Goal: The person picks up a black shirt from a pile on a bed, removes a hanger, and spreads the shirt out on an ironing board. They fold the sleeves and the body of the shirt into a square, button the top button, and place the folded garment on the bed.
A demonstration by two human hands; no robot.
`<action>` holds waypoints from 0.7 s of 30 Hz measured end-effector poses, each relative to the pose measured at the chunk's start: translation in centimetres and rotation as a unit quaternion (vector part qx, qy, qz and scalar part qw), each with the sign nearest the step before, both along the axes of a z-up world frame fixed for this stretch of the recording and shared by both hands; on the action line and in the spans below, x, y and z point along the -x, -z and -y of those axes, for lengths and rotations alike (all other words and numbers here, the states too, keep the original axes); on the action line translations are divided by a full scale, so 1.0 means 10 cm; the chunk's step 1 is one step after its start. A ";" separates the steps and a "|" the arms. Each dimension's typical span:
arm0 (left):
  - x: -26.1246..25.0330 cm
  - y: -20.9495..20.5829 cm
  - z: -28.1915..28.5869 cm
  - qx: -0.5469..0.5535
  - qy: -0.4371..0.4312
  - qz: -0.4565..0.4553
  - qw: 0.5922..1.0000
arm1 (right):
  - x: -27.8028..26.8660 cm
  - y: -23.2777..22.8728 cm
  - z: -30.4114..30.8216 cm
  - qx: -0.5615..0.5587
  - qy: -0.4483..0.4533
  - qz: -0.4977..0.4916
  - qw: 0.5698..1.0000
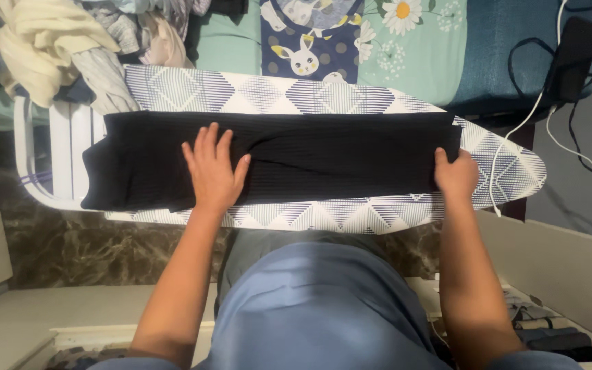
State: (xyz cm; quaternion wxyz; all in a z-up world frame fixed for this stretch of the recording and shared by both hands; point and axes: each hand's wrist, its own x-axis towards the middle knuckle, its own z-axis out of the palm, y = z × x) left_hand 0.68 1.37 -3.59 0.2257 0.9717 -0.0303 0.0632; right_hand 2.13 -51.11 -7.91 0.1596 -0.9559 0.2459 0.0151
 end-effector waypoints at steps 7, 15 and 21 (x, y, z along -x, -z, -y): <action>-0.07 0.16 0.08 -0.014 0.034 0.033 0.999 | -0.31 -0.33 0.01 -0.490 0.158 -0.067 0.854; -0.12 -0.01 0.19 0.007 0.021 0.054 0.998 | -0.18 -1.26 -0.45 -0.643 0.054 0.002 0.764; -0.06 -0.27 0.50 0.197 0.009 0.037 0.980 | -0.18 -1.43 -1.38 -0.640 -0.068 0.011 0.765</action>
